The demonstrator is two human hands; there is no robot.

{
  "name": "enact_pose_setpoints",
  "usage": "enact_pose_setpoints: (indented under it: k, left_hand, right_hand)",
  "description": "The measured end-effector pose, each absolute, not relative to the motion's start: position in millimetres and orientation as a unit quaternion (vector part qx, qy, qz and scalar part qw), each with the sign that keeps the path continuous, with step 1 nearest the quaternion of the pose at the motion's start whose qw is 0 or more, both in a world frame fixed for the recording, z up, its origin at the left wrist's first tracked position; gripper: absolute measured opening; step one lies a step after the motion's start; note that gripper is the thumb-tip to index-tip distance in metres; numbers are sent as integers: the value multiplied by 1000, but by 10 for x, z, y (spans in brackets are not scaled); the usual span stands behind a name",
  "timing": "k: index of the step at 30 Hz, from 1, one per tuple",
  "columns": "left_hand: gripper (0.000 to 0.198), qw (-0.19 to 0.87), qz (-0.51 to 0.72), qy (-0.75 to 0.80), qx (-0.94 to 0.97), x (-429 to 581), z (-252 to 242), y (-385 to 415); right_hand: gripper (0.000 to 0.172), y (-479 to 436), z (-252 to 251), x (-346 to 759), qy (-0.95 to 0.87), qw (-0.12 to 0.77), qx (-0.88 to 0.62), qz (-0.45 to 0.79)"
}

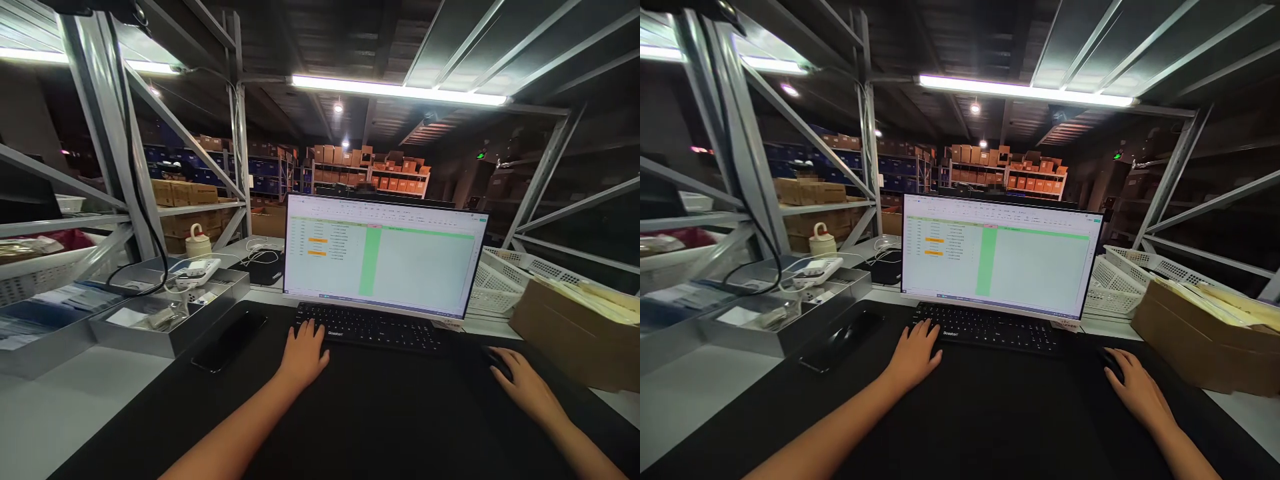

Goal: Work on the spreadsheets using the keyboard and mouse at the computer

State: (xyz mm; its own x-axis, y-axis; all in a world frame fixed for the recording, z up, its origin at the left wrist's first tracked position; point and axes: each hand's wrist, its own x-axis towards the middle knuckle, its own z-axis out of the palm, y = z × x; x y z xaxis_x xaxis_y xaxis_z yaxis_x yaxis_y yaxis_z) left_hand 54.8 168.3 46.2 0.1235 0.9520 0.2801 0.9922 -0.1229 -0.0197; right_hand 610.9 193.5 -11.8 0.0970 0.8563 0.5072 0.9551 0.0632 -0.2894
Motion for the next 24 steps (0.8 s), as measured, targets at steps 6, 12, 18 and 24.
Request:
enact_pose_setpoints:
  k: [6,12,18,24]
  left_hand:
    - [62,94,-99,-655,-744,554,467,1661]
    - [63,83,-109,-655,-743,561,465,1674]
    - [63,81,-111,-656,-742,566,467,1672]
    - [62,88,-113,-656,-741,553,446,1682]
  right_hand:
    - [51,1988,-190,6220,-694,304,-644,-105]
    - [52,2004,-190,6234,-705,308,-631,-102]
    - [51,2008,-183,6230,-704,311,-631,-96]
    - [53,2019,-230,6279,-704,294,-638,-105]
